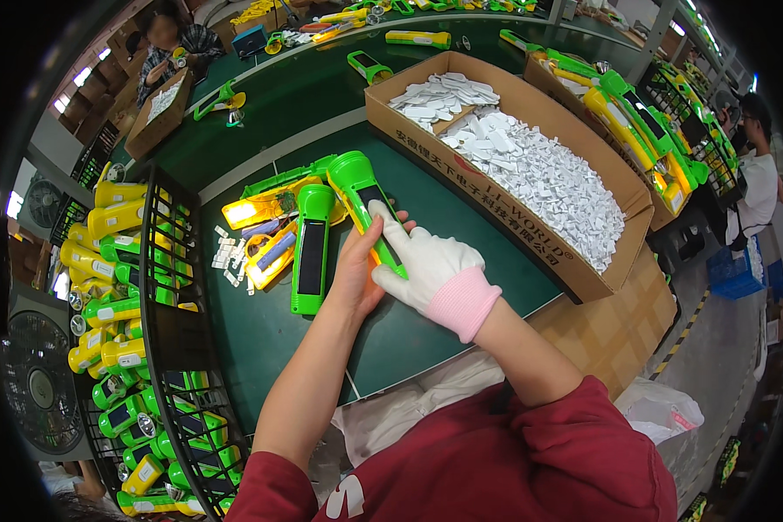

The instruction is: The person assembles flashlights by joining the casing pieces together by hand and inserting switch buttons picked from a box into the flashlight bodies.

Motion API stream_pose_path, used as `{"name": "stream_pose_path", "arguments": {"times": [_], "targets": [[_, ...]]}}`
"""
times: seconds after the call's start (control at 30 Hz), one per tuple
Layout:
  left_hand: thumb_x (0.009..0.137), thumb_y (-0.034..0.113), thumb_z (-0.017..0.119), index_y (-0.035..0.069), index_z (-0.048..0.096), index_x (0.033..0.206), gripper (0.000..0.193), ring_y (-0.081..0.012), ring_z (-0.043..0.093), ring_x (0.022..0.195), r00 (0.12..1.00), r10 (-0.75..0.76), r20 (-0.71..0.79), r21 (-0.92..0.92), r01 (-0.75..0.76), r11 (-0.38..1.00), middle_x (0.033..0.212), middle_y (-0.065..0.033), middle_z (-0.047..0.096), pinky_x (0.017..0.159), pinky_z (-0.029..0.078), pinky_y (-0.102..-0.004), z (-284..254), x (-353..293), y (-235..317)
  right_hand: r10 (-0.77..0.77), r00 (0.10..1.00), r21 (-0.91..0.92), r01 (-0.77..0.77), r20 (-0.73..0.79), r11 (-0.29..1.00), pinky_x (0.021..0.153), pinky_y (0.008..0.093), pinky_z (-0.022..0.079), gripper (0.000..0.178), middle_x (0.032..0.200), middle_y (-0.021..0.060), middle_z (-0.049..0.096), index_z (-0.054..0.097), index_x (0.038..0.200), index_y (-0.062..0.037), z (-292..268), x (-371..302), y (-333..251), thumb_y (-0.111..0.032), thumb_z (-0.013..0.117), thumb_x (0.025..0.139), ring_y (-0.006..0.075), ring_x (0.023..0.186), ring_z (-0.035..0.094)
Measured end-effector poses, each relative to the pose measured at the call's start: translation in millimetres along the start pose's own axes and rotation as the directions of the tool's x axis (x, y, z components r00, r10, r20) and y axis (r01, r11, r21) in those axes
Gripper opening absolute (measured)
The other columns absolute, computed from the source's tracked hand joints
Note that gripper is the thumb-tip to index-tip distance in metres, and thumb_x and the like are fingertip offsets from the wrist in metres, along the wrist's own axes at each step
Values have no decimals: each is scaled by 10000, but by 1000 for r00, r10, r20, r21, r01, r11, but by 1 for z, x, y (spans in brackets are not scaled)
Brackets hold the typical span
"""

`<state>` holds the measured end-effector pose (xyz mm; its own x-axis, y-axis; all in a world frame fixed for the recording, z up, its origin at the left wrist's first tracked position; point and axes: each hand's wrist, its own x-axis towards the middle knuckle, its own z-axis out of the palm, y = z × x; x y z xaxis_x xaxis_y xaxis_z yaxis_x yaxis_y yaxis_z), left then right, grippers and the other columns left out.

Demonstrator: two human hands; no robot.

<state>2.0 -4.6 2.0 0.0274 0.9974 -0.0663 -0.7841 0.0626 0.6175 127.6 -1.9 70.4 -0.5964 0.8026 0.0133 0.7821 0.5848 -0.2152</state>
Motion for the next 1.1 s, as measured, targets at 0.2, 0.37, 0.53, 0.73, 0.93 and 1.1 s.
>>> {"name": "stream_pose_path", "arguments": {"times": [0.2, 0.37, 0.53, 0.73, 0.93, 1.1], "targets": [[861, 172, 596, 70, 462, 1188, 368, -166, 563, 923, 1000, 8, -7, -38, -8, 999, 1017, -74, 556, 830, 482, -344, -8, 1, 8, 0, 977, 737, 161, -214, 657, 640, 340, 481, 370, 819, 122, 614, 577, 1133, -90, -4, 2, 23, -323, 546, 847, 251, 676, 603], [710, 181, 610, 44, 397, 1139, 499, -131, 463, 642, 854, -130, 504, -313, 321, 894, 778, -40, 429, 621, 415, -270, -10, -4, 15, 21, 949, 713, 222, -314, 665, 670, 322, 460, 249, 877, 122, 612, 600, 974, -39, 17, 19, 41, -252, 489, 910, 257, 771, 588], [654, 228, 644, 17, 415, 1002, 467, -147, 440, 468, 663, -199, 721, -227, 498, 837, 622, -58, 434, 460, 381, -256, -12, -6, 13, 61, 950, 868, 252, -306, 427, 735, 301, 440, 338, 876, 131, 592, 565, 1038, 15, 1, 29, 24, -274, 406, 962, 254, 807, 554], [626, 185, 655, -52, 443, 982, 477, -210, 504, 464, 567, -366, 738, 6, 536, 844, 615, -129, 497, 424, 418, -308, -7, -10, 12, -29, 890, 881, 454, -454, 131, 773, 308, 457, 257, 925, 92, 605, 573, 1086, -11, -11, 58, 37, -202, 514, 925, 158, 857, 571], [689, 126, 640, -19, 478, 1029, 404, -204, 553, 610, 880, -207, 428, -255, 338, 906, 672, -116, 532, 601, 464, -310, 4, -9, 6, 33, 977, 912, -183, 209, -366, 600, 235, 461, 471, 911, 53, 567, 517, 1060, -50, 7, 40, 20, -486, 527, 881, 102, 712, 539], [704, 48, 646, 13, 491, 1043, 374, -219, 576, 756, 899, -291, 328, 163, 249, 955, 842, -110, 557, 720, 469, -337, -1, -8, 10, 220, 965, 969, 87, -140, 232, 569, 208, 440, 470, 770, 45, 611, 566, 993, -42, 16, 36, 12, -491, 564, 852, 78, 628, 552]]}}
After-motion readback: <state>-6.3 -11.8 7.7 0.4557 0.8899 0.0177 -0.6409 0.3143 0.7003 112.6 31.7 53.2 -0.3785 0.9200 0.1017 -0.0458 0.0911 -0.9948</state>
